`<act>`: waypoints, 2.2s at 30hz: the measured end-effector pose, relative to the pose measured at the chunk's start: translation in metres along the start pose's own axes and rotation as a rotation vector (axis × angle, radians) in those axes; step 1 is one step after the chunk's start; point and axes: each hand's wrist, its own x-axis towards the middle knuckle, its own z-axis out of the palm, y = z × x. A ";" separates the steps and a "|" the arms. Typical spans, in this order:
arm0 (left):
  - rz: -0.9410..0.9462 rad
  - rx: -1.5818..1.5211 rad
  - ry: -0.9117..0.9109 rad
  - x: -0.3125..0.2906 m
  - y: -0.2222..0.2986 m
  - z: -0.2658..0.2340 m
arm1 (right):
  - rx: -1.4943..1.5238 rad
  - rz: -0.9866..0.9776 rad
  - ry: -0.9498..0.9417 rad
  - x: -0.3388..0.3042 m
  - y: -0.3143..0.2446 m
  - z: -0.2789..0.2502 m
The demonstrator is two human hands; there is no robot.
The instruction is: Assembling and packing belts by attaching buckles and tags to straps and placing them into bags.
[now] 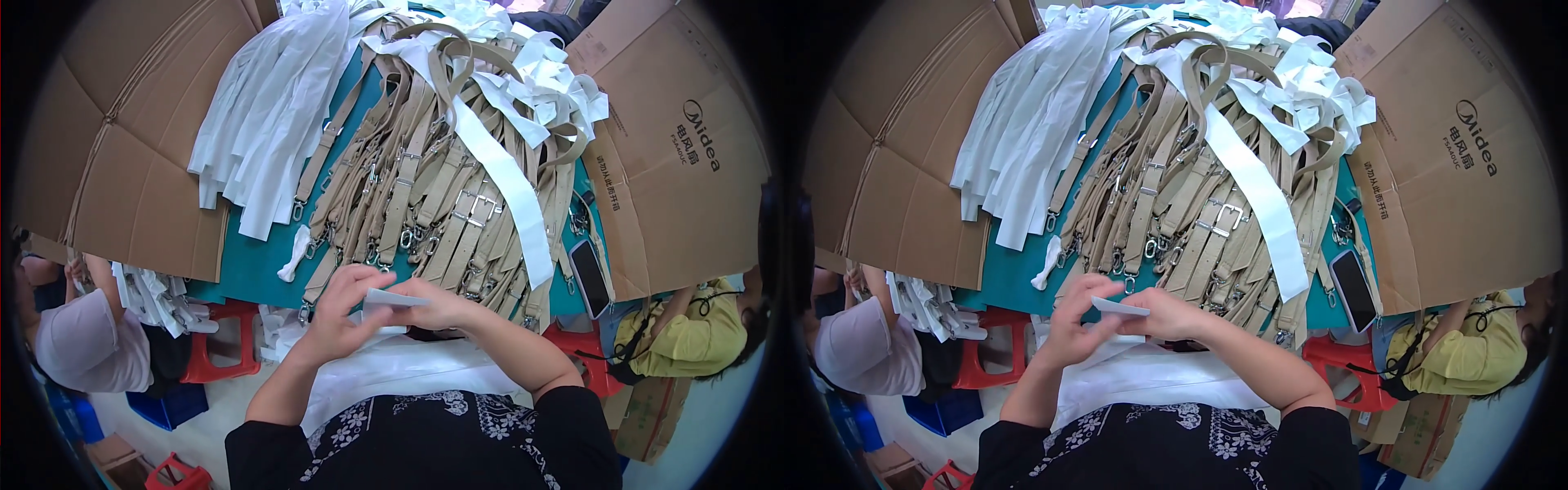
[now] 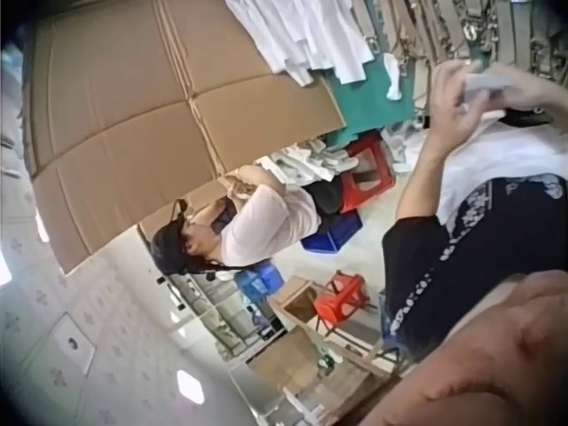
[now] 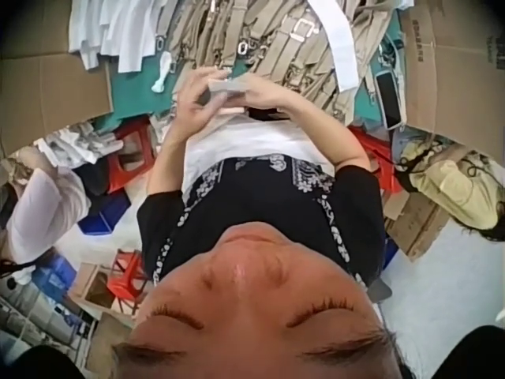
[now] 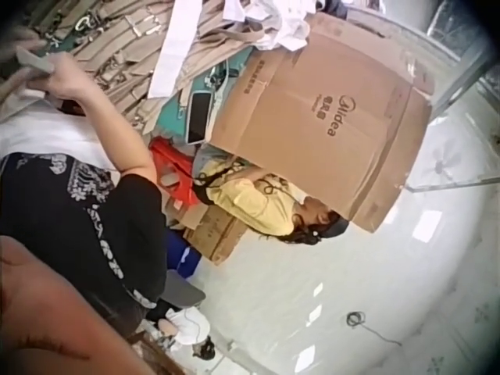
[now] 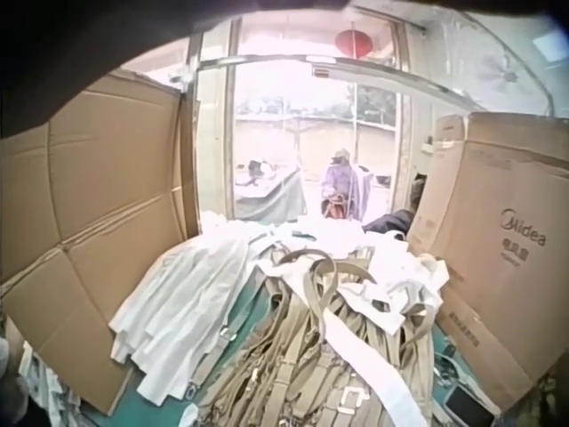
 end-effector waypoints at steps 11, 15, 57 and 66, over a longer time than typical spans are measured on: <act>-0.490 -0.307 0.164 -0.020 -0.016 -0.013 | -0.824 0.270 0.625 0.053 -0.024 -0.086; -0.525 -0.310 0.234 -0.028 -0.024 -0.013 | -0.593 0.215 0.742 0.064 -0.026 -0.081; -0.735 -0.576 0.379 -0.032 -0.016 0.009 | 0.682 0.076 0.451 0.006 -0.053 -0.040; -0.720 -0.540 0.415 -0.033 -0.013 0.014 | 0.523 0.045 0.528 0.015 -0.049 -0.031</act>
